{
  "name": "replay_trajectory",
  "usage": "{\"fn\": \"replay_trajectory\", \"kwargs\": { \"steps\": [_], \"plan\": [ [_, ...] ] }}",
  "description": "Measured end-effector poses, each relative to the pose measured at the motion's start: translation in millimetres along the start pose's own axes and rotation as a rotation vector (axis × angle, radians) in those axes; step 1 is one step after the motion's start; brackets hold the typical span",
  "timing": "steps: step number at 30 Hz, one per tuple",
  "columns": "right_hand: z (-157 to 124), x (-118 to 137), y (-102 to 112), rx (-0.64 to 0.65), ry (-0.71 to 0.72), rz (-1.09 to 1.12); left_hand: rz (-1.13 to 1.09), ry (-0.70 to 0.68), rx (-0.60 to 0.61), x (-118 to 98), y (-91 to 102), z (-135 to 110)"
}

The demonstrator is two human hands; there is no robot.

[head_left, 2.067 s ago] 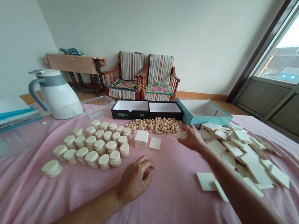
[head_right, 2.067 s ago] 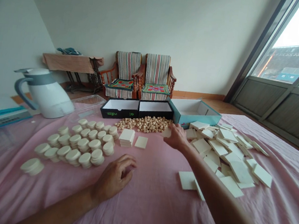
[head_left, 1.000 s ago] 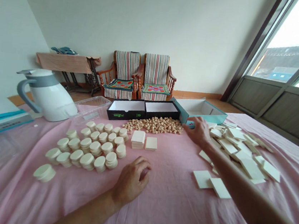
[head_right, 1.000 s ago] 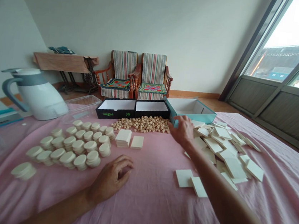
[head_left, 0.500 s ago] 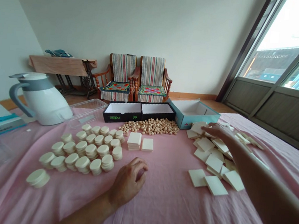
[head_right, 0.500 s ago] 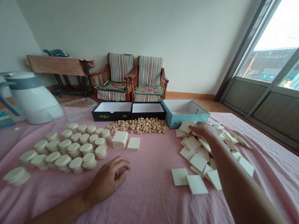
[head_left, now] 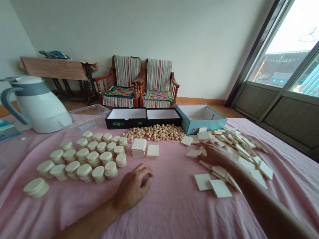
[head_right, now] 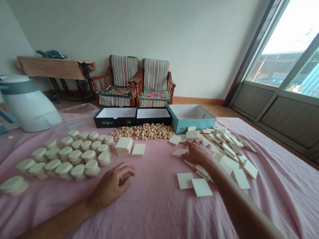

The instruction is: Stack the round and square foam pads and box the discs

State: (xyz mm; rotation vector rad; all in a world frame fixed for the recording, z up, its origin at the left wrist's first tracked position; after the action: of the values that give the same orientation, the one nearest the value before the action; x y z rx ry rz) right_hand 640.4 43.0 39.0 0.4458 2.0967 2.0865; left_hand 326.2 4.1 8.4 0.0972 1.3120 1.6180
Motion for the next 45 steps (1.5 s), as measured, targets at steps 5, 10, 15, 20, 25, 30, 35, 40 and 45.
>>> {"fn": "replay_trajectory", "kwargs": {
  "steps": [5, 10, 15, 20, 25, 30, 35, 40, 45],
  "plan": [
    [-13, 23, -6, 0.094, 0.184, 0.133, 0.019, 0.003, -0.007, 0, 0.4, 1],
    [23, 28, -1, -0.066, 0.109, 0.205, 0.030, 0.005, -0.002, 0, -0.6, 1],
    [47, 46, -16, -0.116, 0.049, 0.170, 0.031, 0.021, -0.005, 0, 0.5, 0],
    [42, 51, -28, -0.135, 0.002, 0.166, 0.029, 0.027, -0.008, 0, 0.5, 1],
    [33, 70, -25, -0.146, 0.079, 0.258, 0.014, 0.027, -0.013, 0, -0.9, 1],
    [12, 131, -23, -0.101, 0.374, 0.388, -0.005, 0.033, -0.004, 2, -1.7, 0],
    [0, 168, -35, -0.030, 0.498, 0.418, -0.006, 0.030, 0.006, 1, -0.5, 0],
    [3, 158, -34, -0.009, 0.479, 0.361, -0.011, 0.038, 0.018, 0, -0.3, 0],
    [28, 109, -14, -0.126, 0.204, 0.249, -0.009, 0.036, 0.023, 2, -1.5, 0]
  ]
}}
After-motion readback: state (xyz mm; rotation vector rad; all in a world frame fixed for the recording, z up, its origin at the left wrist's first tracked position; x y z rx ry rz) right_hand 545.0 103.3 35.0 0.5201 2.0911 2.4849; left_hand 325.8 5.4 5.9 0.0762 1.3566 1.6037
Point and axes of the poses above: each hand's wrist, its own z-axis towards the middle knuckle, its own y-axis out of the back of the hand, x = y × z, the point moved 4 cm from there along z, towards the middle knuckle, and after that the axes turned 12 degrees about -y, right-handed, at the moved point
